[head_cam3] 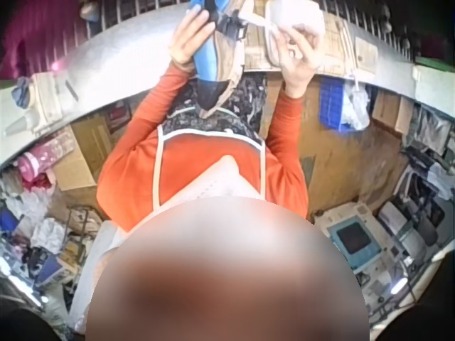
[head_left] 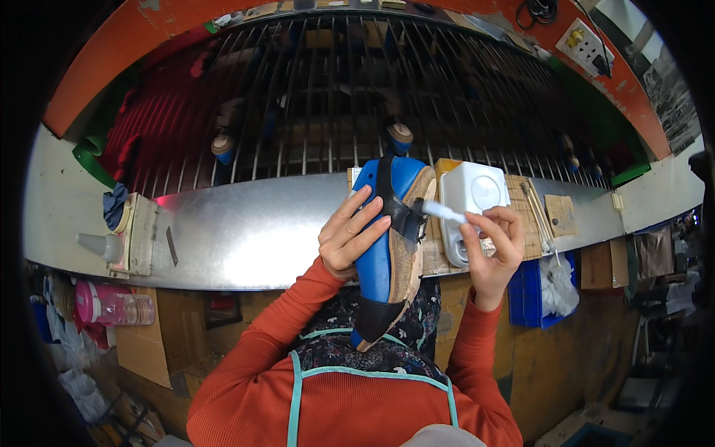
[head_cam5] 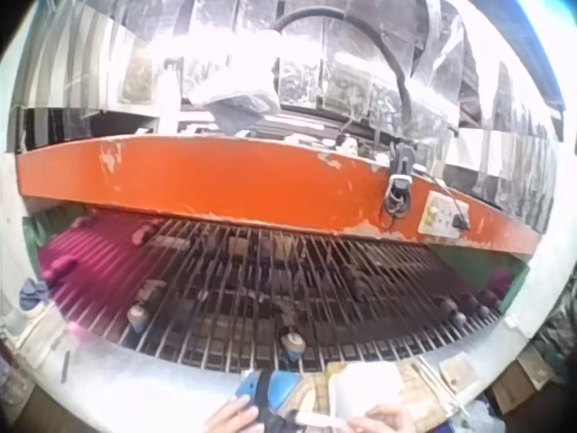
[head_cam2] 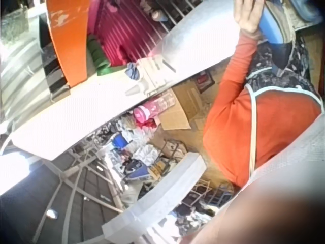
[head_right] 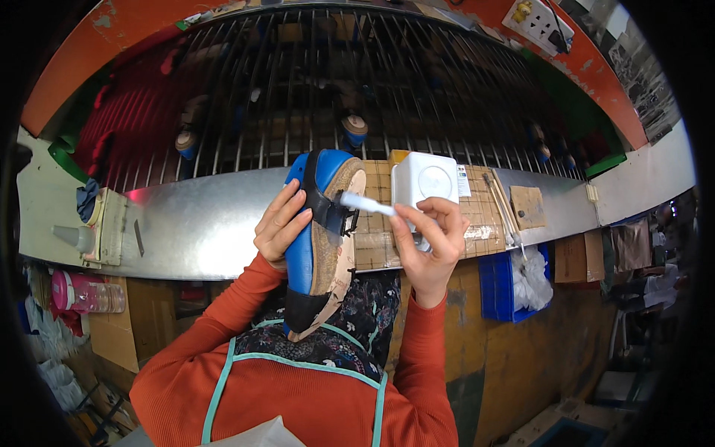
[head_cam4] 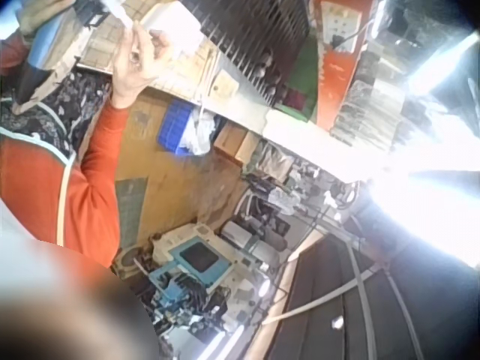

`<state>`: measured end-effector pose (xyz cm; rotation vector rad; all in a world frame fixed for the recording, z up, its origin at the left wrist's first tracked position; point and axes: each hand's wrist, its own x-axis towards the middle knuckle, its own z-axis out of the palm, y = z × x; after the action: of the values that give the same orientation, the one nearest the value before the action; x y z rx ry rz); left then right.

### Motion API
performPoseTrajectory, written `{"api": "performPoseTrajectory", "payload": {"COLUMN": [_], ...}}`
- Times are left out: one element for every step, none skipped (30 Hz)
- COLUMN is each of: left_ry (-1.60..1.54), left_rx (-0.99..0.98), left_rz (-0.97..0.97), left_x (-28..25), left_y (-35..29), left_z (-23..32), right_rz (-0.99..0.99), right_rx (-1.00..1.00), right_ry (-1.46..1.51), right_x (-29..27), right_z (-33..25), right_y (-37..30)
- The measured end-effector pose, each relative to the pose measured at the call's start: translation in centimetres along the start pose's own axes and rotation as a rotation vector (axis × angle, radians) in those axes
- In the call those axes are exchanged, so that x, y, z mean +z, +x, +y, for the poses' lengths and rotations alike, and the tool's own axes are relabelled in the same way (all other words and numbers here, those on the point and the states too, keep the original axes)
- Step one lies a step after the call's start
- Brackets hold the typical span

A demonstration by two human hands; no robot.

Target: The person applies glue to the strap and sole edges of a blue and black sandal using a small brush. They repeatedly dip the brush into a white container and spread the adhesive along the strap and sole perimeter, then place the sandal on a metal rack and retrieve another sandal to continue the process.

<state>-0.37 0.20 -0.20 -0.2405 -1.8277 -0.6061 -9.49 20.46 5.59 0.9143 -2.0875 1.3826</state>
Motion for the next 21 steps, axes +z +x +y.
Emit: {"api": "performPoseTrajectory", "payload": {"left_ry": [-0.011,-0.021,-0.026,-0.026,-0.021,-0.016,-0.016,-0.015,-0.015,-0.017,-0.019,-0.022,-0.023,-0.024,-0.025,-0.028,-0.031,-0.034,-0.04,-0.046,-0.051], "left_rx": [-0.004,-0.005,-0.007,0.001,0.007,0.008,0.014,0.014,0.018,0.016,0.017,0.019,0.014,0.009,0.005,0.004,0.003,0.001,0.004,0.006,0.008], "left_rz": [-0.008,-0.007,-0.009,-0.008,-0.01,-0.009,-0.009,-0.006,-0.003,-0.006,-0.008,-0.01,-0.012,-0.013,-0.014,-0.018,-0.022,-0.023,-0.026,-0.027,-0.031], "left_x": [0.0,0.1,0.2,0.3,0.3,0.4,0.4,0.5,0.5,0.5,0.5,0.5,0.5,0.5,0.5,0.5,0.5,0.4,0.4,0.4,0.4], "left_y": [0.0,0.0,0.1,0.1,0.1,0.1,0.1,0.1,0.1,0.2,0.2,0.2,0.2,0.3,0.3,0.4,0.4,0.5,0.6,0.6,0.7], "left_z": [0.1,0.2,0.2,0.2,0.2,0.2,0.2,0.2,0.2,0.1,0.1,0.1,0.1,0.2,0.2,0.2,0.2,0.2,0.2,0.2,0.2], "right_rz": [0.02,0.057,0.078,0.115,0.118,0.106,0.092,0.082,0.071,0.064,0.058,0.053,0.049,0.039,0.029,0.019,-0.017,-0.054,-0.091,-0.149,-0.207], "right_rx": [0.002,0.0,0.01,-0.02,-0.042,-0.057,-0.071,-0.076,-0.081,-0.078,-0.102,-0.118,-0.133,-0.151,-0.169,-0.187,-0.165,-0.144,-0.122,-0.091,-0.06], "right_ry": [-0.039,-0.065,-0.097,-0.171,-0.169,-0.178,-0.186,-0.19,-0.194,-0.19,-0.192,-0.186,-0.181,-0.188,-0.195,-0.202,-0.186,-0.169,-0.153,-0.113,-0.074], "right_x": [0.1,0.1,0.2,0.3,0.3,0.2,0.1,-0.1,-0.2,-0.3,-0.3,-0.4,-0.4,-0.5,-0.6,-0.7,-0.9,-1.2,-1.5,-1.8,-2.2], "right_z": [0.0,0.0,0.0,0.0,0.0,-0.1,0.0,0.0,0.0,0.1,0.1,0.2,0.2,0.2,0.2,0.1,0.1,0.0,0.0,0.0,0.1], "right_y": [0.1,0.1,0.1,0.1,0.0,-0.2,-0.3,-0.4,-0.5,-0.5,-0.5,-0.5,-0.4,-0.3,-0.2,0.0,0.3,0.7,1.1,1.6,2.2]}}
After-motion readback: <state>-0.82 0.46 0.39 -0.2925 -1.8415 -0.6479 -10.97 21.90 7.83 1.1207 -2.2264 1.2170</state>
